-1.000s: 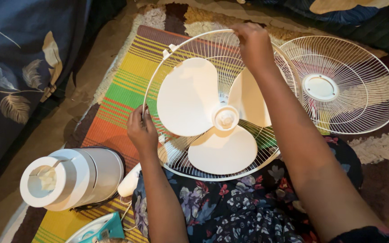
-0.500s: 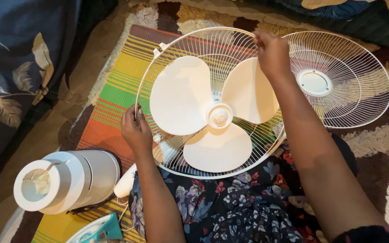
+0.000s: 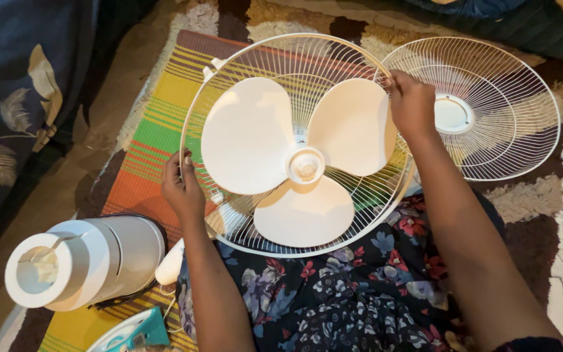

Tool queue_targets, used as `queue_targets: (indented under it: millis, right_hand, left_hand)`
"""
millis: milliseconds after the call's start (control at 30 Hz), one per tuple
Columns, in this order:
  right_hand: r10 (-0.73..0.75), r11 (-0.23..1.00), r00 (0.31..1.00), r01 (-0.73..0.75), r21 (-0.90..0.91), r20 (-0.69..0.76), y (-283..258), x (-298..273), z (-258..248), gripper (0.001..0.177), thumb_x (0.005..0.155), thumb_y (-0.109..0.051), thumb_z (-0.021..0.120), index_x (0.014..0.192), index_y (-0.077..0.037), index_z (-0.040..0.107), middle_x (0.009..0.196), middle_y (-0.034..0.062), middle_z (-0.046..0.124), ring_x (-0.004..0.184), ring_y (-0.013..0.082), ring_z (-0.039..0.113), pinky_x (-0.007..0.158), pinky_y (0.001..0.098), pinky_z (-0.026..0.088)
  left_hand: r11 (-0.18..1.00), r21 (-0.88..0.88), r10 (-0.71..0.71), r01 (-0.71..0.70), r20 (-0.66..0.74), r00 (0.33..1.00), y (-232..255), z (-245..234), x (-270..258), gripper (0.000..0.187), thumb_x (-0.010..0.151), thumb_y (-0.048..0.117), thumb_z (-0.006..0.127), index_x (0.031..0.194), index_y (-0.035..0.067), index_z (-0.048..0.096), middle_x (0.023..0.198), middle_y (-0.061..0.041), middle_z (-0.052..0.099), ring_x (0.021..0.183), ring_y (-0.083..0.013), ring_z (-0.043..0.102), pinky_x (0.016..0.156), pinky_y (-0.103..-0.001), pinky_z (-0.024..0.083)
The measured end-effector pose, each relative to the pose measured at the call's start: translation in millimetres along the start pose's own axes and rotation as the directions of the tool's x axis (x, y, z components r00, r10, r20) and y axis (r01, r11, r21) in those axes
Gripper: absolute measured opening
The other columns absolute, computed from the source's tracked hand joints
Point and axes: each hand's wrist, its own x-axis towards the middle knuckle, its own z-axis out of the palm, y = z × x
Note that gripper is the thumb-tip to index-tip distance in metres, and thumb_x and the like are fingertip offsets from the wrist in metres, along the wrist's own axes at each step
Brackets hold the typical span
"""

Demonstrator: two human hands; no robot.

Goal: The person assembles a white pedestal fan by attaching the front wire cage to the fan blades and motor housing. They align the cage with the blades and press it into place, then rotate the assembly to check the fit.

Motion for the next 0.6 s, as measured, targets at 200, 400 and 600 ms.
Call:
queue_targets:
  millis: [200, 400, 600]
  right_hand:
    - [0.146, 0.983, 0.989, -0.145, 0.112, 0.002, 13, -24, -4, 0.022, 0.105, -0.011, 0.066, 0.125, -0.002, 0.073, 0.080, 0.0180, 0.069, 0.064, 0.0181, 0.064, 0.060, 0.0338, 0.050]
    - [0.312, 0.933, 0.949, -0.317, 0.172, 0.054, 40, -58, -1, 0.029, 0.109, -0.017, 0.062, 0.133, -0.004, 0.071, 0.080, 0.0125, 0.068, 0.069, 0.0110, 0.054, 0.065, 0.0314, 0.048]
    - [0.338, 0.792, 0.929, -0.367, 0.488, 0.150, 62, -95, 1, 0.036, 0.112, -0.021, 0.054, 0.137, 0.003, 0.063, 0.115, 0.0068, 0.073, 0.104, 0.0094, 0.065, 0.094, 0.0266, 0.052]
  left_hand:
    - [0.999, -0.027, -0.027, 0.027, 0.017, 0.999, -9, 0, -3, 0.018, 0.107, 0.009, 0.060, 0.118, -0.003, 0.069, 0.111, -0.012, 0.070, 0.093, -0.0150, 0.066, 0.080, -0.029, 0.055]
    - [0.991, -0.060, -0.115, 0.118, 0.057, 0.992, -22, 3, -4, 0.022, 0.111, 0.012, 0.056, 0.121, -0.004, 0.067, 0.110, -0.011, 0.071, 0.089, -0.0140, 0.064, 0.079, -0.027, 0.053]
    - [0.985, -0.139, -0.087, 0.101, 0.106, 0.991, -25, 3, -4, 0.027, 0.113, 0.015, 0.050, 0.128, -0.004, 0.064, 0.120, -0.013, 0.068, 0.106, -0.0162, 0.066, 0.086, -0.029, 0.055]
